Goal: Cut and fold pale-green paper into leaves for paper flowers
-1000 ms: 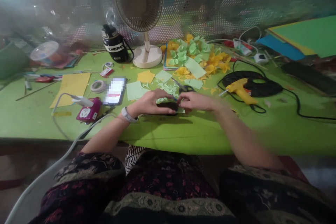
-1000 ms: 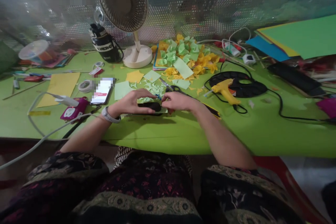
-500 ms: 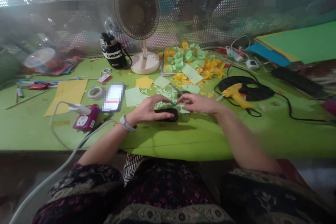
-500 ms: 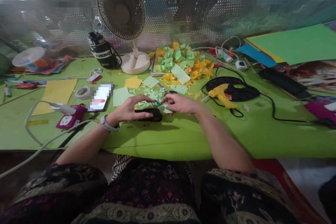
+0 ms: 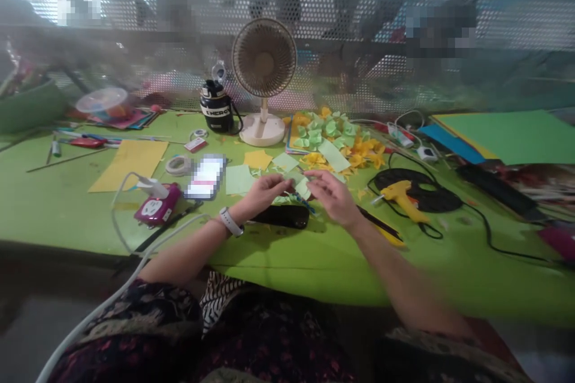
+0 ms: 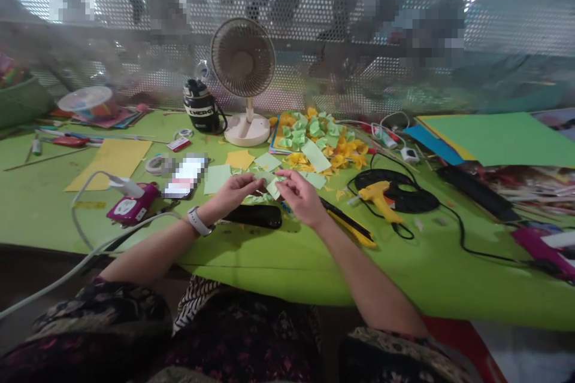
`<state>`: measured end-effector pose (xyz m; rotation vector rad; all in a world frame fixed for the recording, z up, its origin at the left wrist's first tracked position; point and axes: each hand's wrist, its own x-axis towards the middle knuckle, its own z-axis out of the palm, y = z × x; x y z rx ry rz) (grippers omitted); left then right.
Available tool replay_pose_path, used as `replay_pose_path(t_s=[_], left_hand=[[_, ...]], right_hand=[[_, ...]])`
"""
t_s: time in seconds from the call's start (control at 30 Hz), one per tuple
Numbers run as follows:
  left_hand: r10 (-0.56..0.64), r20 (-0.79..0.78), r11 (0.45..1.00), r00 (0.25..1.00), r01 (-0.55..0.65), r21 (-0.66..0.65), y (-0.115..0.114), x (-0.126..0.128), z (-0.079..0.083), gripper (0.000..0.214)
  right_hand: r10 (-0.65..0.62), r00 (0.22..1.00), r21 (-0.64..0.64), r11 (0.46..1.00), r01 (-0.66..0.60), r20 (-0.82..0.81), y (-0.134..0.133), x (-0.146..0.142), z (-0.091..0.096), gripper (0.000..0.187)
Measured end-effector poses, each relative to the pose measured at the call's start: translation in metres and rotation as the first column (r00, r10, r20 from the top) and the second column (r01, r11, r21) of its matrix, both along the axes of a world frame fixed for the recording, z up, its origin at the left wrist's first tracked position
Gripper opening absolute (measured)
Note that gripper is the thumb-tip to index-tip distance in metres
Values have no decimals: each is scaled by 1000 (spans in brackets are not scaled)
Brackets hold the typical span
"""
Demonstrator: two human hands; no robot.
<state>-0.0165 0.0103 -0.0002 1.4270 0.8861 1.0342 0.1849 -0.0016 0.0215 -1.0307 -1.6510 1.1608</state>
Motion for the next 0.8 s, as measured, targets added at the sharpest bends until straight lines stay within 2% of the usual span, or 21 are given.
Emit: replay_pose_path(t_s=[0.13,0.4,0.8], left_hand=[[7,43,999,999,-5,-46,-2,-3,3,47],[14,48,999,999,-11,-46,-6,-2,5,46],[11,38,999,999,-10,-40,-6,-1,4,45]], right_hand=[[-33,993,-52,998,27,-112,0,0,3,37],[-52,995,-39,998,49,-88,-2,-1,0,37],[-13,998,-25,1000,11,-67,-1,1,-5,35]])
